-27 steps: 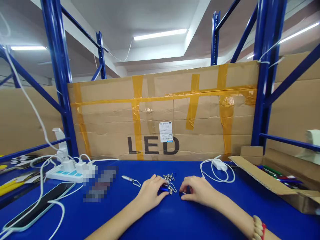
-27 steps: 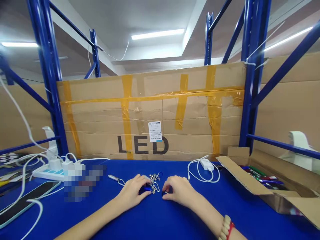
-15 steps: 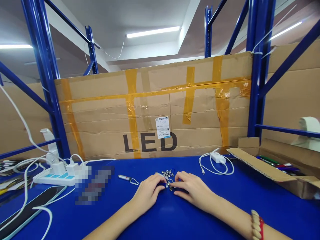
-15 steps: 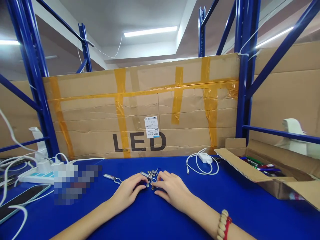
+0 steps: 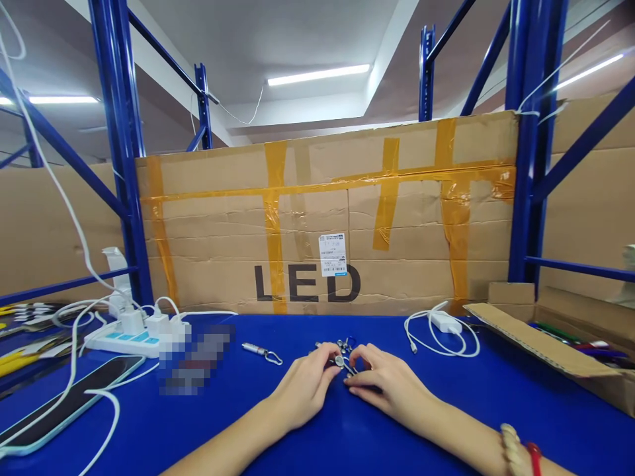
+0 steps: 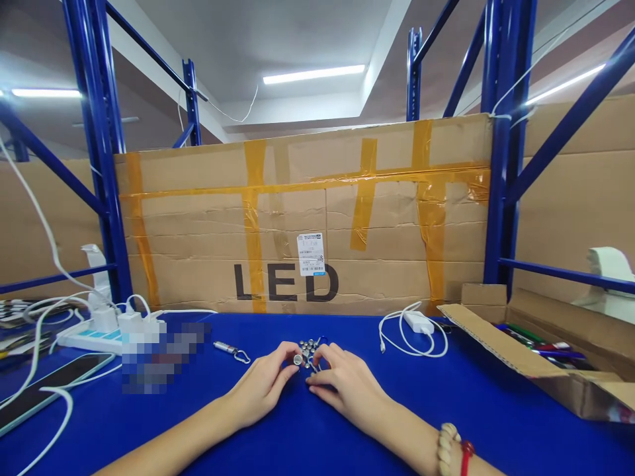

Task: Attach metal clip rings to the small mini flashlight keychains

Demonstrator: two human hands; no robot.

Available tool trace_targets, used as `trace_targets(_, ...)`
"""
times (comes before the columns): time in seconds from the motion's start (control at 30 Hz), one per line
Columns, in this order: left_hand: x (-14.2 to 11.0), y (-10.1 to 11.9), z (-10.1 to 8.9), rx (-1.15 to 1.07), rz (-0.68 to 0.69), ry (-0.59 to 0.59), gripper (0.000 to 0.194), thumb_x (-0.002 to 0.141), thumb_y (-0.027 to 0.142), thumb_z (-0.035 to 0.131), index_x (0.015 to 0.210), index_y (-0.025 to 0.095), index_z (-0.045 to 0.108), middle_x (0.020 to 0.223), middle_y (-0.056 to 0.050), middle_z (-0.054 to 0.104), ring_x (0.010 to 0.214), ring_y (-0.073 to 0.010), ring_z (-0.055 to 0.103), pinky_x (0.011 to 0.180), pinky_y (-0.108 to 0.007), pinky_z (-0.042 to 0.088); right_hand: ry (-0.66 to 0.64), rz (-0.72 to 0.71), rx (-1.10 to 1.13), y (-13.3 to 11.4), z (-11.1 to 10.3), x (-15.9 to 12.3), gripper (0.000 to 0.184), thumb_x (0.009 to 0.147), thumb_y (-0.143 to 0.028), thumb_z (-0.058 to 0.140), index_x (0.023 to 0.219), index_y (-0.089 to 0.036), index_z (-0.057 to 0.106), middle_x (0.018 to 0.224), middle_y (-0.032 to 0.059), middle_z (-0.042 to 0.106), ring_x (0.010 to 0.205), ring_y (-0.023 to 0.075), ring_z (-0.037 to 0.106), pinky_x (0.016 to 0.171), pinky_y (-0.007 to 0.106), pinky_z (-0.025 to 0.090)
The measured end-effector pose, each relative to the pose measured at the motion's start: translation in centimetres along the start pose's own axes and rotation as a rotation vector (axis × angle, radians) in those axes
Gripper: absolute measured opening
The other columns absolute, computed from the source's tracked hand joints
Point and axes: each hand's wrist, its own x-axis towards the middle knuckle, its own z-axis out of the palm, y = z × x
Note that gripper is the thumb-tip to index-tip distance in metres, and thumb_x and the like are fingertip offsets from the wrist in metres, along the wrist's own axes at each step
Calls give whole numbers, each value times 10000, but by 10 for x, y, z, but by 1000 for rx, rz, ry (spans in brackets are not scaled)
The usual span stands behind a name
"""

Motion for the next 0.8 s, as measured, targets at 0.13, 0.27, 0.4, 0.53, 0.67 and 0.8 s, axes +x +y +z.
trace_targets(0.13,-1,-2,2,-1,6,22,189,923,207,278,1085,186,372,1000,-55,530,872,-173,522,745,-277,410,-3,53,66,0,-1,-1,199,837,-296,479,930,-266,653,999,47,520,878,165,488,737,295,408)
trace_targets(0.27,-2,-5,4,-25,-68,66,169,932,210,270,1073,205,362,972,-37,535,860,-169,529,749,-280,415,-27,100,122,0,-2,0,177,821,-317,498,878,-284,663,994,32,516,864,152,493,742,284,413)
trace_targets(0.4,-2,-4,2,19,-3,-3,201,916,177,299,1107,221,342,1043,-31,529,921,-183,532,791,-298,416,-52,203,207,1,-1,2,138,788,-320,534,821,-253,649,998,30,502,893,141,496,775,269,411)
trace_targets(0.53,-2,-3,0,-2,-50,-97,194,913,175,316,1105,201,324,1002,-48,552,923,-201,551,763,-303,440,-65,270,276,2,2,2,129,770,-327,551,822,-235,626,999,27,497,919,136,490,810,265,400)
trace_targets(0.67,-1,-5,2,-22,-74,-101,184,908,185,350,1089,194,321,1032,-60,539,967,-199,534,797,-314,433,-66,281,295,3,3,1,135,773,-337,547,803,-230,623,973,22,510,888,135,494,780,267,407)
trace_targets(0.8,0,-4,3,-6,-46,-110,157,906,198,366,1061,193,347,1003,-48,537,929,-187,538,778,-303,431,95,249,290,-1,2,1,150,796,-325,525,787,-217,629,940,29,520,911,142,483,799,281,401)
